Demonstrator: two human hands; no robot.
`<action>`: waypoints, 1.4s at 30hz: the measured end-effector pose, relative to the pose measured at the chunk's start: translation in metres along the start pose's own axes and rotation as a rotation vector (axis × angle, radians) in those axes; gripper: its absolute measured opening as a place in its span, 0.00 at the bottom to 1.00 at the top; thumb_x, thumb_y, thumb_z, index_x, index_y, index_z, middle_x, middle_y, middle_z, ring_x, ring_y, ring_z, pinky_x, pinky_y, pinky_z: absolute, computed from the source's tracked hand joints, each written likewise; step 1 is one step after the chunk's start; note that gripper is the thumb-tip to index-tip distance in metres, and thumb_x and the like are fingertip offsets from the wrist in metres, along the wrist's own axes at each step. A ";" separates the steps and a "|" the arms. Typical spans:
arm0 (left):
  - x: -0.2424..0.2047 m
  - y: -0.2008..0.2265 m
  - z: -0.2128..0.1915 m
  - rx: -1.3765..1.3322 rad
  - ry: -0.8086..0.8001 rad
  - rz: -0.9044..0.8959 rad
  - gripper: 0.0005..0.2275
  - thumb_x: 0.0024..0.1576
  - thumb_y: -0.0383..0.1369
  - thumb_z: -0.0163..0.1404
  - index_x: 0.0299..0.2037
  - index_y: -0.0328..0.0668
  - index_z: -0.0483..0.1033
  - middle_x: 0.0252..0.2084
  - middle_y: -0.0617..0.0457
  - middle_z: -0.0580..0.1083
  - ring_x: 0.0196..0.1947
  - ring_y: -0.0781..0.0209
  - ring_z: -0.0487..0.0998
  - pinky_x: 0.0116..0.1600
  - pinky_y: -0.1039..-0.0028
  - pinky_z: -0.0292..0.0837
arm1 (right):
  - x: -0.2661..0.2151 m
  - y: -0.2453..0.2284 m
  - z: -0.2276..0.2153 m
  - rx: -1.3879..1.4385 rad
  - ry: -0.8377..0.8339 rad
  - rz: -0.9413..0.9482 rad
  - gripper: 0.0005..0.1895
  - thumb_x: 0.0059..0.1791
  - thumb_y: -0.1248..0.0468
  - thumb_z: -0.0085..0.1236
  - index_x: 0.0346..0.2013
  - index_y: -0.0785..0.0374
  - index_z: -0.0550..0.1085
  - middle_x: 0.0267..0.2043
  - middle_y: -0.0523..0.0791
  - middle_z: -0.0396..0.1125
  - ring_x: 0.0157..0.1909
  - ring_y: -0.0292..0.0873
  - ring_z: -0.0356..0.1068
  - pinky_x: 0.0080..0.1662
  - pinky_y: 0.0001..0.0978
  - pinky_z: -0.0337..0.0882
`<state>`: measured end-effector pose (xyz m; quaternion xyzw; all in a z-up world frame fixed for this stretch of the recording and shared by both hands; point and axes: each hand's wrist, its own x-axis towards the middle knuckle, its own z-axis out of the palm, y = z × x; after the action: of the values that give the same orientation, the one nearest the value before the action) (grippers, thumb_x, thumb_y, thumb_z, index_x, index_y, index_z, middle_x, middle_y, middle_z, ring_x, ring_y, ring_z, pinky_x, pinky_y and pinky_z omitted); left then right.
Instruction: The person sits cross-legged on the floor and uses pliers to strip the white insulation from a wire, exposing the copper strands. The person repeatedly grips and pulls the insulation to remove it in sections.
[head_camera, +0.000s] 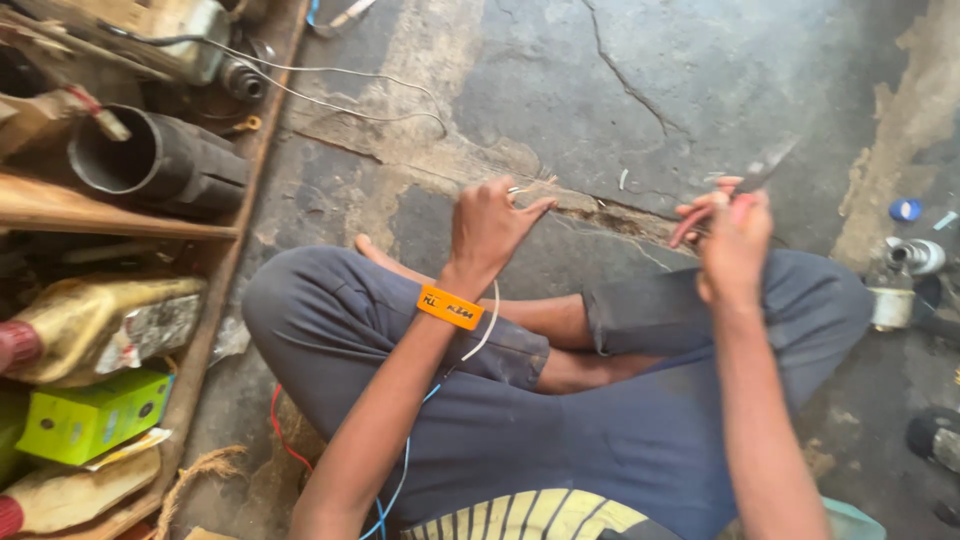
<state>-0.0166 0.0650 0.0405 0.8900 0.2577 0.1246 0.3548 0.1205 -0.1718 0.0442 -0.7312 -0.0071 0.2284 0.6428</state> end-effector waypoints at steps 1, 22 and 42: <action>0.001 -0.003 -0.005 -0.003 0.091 0.097 0.19 0.49 0.46 0.64 0.27 0.36 0.75 0.22 0.42 0.75 0.24 0.44 0.78 0.29 0.61 0.72 | 0.003 -0.003 -0.003 0.050 -0.007 0.000 0.11 0.62 0.60 0.41 0.53 0.63 0.62 0.43 0.48 0.70 0.40 0.41 0.76 0.38 0.34 0.75; 0.005 0.001 0.019 -0.842 -0.284 -0.249 0.20 0.60 0.21 0.45 0.63 0.19 0.65 0.41 0.38 0.81 0.40 0.55 0.86 0.41 0.71 0.81 | -0.038 -0.028 0.029 -0.642 -0.442 -0.291 0.22 0.55 0.70 0.48 0.65 0.65 0.66 0.47 0.49 0.71 0.45 0.47 0.71 0.45 0.37 0.71; -0.006 0.034 0.005 -0.570 -0.165 0.067 0.17 0.64 0.23 0.46 0.64 0.30 0.68 0.56 0.35 0.78 0.54 0.51 0.83 0.49 0.73 0.83 | -0.030 -0.019 0.032 -0.717 -0.492 -0.150 0.08 0.56 0.65 0.51 0.48 0.66 0.68 0.33 0.50 0.65 0.34 0.51 0.66 0.37 0.39 0.66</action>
<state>-0.0069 0.0386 0.0602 0.7696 0.1529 0.1309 0.6060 0.0876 -0.1478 0.0693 -0.8293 -0.2916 0.3314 0.3426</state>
